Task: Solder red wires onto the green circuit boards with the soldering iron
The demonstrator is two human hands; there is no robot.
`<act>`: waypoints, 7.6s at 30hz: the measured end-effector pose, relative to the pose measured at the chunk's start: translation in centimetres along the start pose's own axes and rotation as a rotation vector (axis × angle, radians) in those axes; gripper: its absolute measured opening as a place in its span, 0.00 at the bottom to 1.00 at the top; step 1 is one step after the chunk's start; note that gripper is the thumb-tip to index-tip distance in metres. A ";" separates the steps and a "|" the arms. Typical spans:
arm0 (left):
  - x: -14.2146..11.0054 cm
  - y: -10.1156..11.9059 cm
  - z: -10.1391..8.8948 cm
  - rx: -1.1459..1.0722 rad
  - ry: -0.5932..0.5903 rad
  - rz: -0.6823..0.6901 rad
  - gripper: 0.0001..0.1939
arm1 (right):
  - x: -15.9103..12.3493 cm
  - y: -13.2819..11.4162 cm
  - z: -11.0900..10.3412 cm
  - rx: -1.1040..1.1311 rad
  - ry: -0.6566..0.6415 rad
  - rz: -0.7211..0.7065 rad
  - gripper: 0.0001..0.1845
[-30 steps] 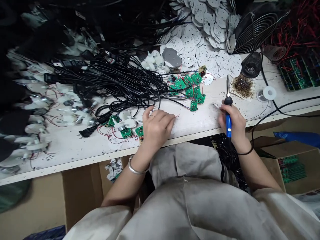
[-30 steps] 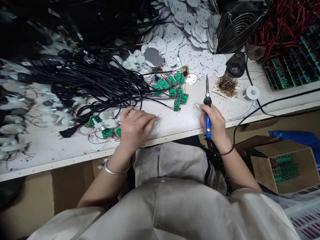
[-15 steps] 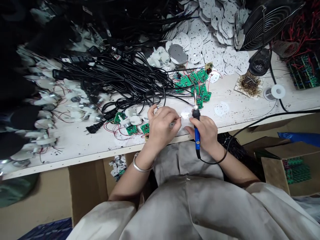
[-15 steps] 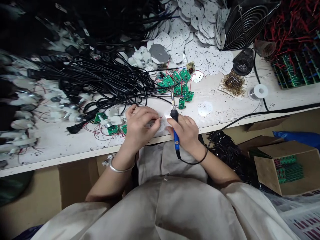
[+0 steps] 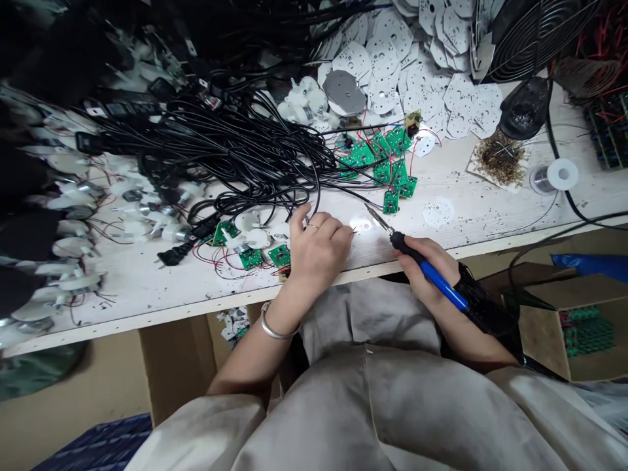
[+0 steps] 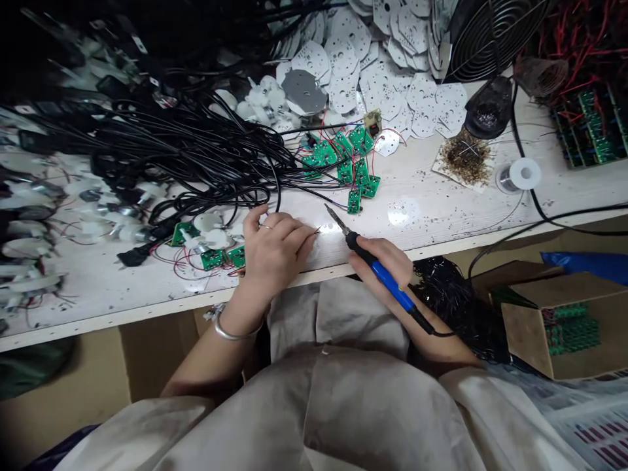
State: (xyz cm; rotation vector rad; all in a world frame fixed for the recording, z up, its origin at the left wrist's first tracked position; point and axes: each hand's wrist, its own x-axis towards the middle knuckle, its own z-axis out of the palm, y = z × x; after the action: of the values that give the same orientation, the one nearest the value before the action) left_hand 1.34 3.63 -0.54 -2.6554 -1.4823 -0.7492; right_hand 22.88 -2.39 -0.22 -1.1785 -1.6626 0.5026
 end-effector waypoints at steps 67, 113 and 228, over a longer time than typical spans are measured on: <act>0.8 -1.2 -0.8 -0.241 -0.190 0.057 0.08 | 1.9 0.3 -0.3 0.183 -0.093 0.341 0.06; 1.2 -0.7 -0.3 -0.175 -0.076 0.014 0.09 | 1.3 7.8 -8.9 -0.170 0.840 0.398 0.16; -0.5 1.6 -0.2 -0.254 -0.058 -0.091 0.03 | 0.4 1.4 2.7 -0.232 -0.052 -0.343 0.25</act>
State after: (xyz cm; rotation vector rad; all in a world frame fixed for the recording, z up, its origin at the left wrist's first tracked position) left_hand 2.32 2.31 -0.27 -2.8280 -1.6337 -0.9330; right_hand 21.09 -0.94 -2.24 -1.0175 -1.9590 0.1283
